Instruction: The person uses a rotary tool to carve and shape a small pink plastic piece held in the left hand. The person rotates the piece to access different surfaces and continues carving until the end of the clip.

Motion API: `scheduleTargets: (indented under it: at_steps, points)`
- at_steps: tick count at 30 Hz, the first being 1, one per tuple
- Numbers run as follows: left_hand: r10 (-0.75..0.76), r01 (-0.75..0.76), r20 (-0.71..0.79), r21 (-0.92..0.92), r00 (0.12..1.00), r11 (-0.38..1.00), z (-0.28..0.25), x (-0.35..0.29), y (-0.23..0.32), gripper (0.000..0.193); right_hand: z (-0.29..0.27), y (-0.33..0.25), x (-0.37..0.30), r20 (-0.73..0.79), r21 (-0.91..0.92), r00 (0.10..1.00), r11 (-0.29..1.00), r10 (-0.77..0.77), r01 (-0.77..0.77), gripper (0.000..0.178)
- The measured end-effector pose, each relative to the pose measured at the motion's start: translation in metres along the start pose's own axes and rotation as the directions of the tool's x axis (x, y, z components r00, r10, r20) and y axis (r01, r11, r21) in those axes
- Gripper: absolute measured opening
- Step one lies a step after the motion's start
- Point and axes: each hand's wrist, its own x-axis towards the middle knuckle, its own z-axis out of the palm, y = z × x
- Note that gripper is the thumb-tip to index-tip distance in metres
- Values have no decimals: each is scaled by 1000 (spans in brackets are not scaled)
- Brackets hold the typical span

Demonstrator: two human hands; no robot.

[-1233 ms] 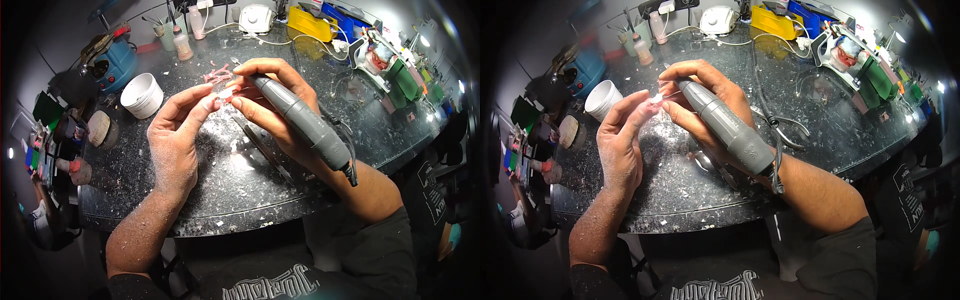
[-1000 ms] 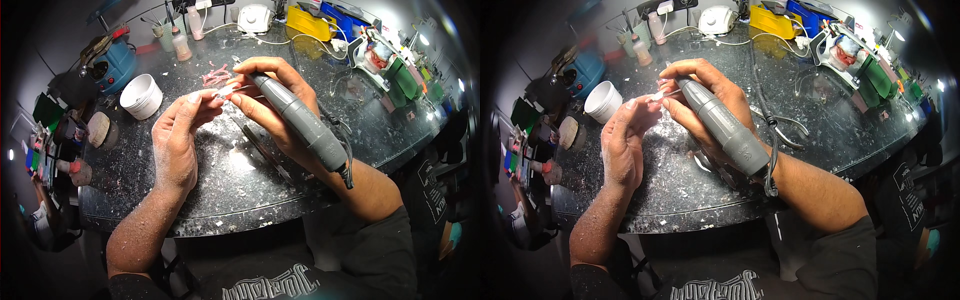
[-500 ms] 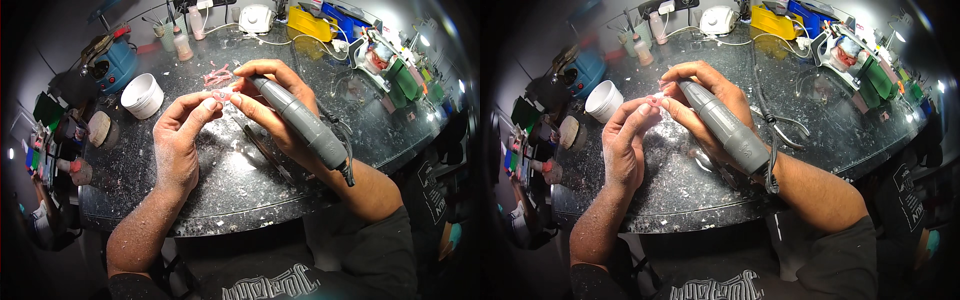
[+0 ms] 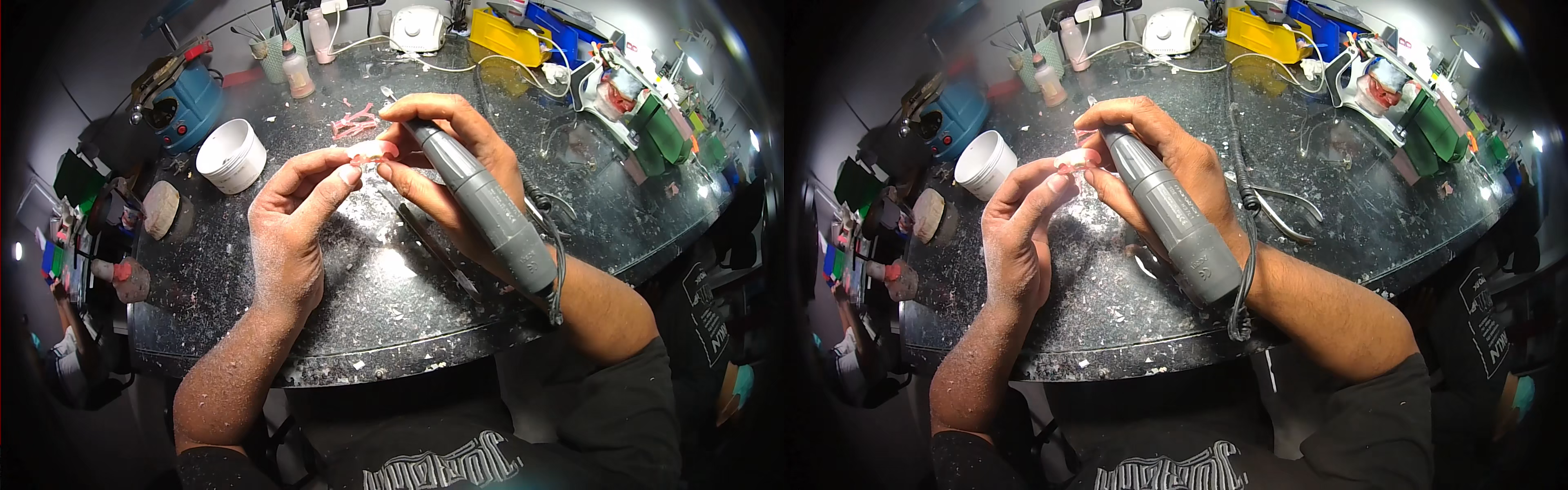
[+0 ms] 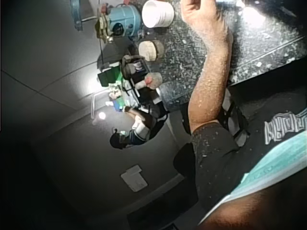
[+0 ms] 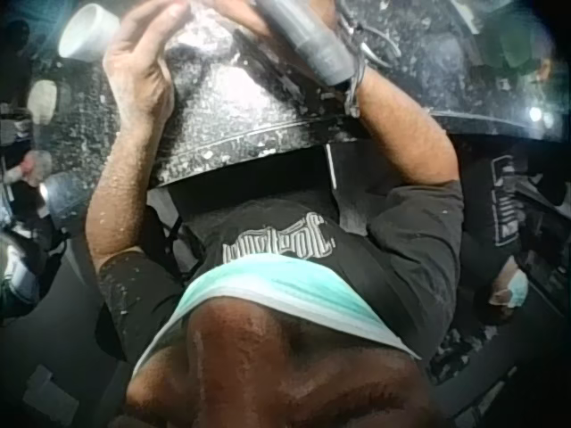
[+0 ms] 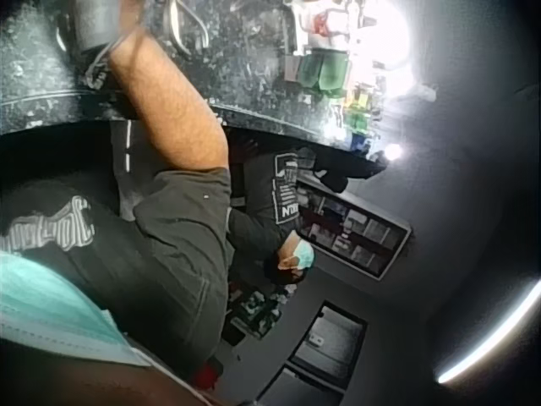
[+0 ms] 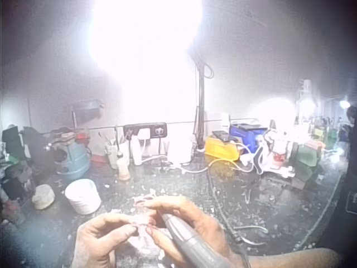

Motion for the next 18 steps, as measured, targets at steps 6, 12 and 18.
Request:
scheduleTargets:
  at_steps: [6, 12, 18]
  points:
    - [5, -4, 19, -59, 1000, 998, 0, 1, 1, 29, -1, -1, 0, 7, -33, 1000, 999, -13, 13, 40]
    - [8, -8, 16, 20, 1000, 1000, 0, 1, -1, 32, 1, -2, -1, 5, -9, 1000, 1000, 27, -27, 37]
    - [-49, 54, 68, -70, 996, 996, 1, 4, -3, 25, -3, 2, 2, -33, 100, 997, 993, 64, -61, 31]
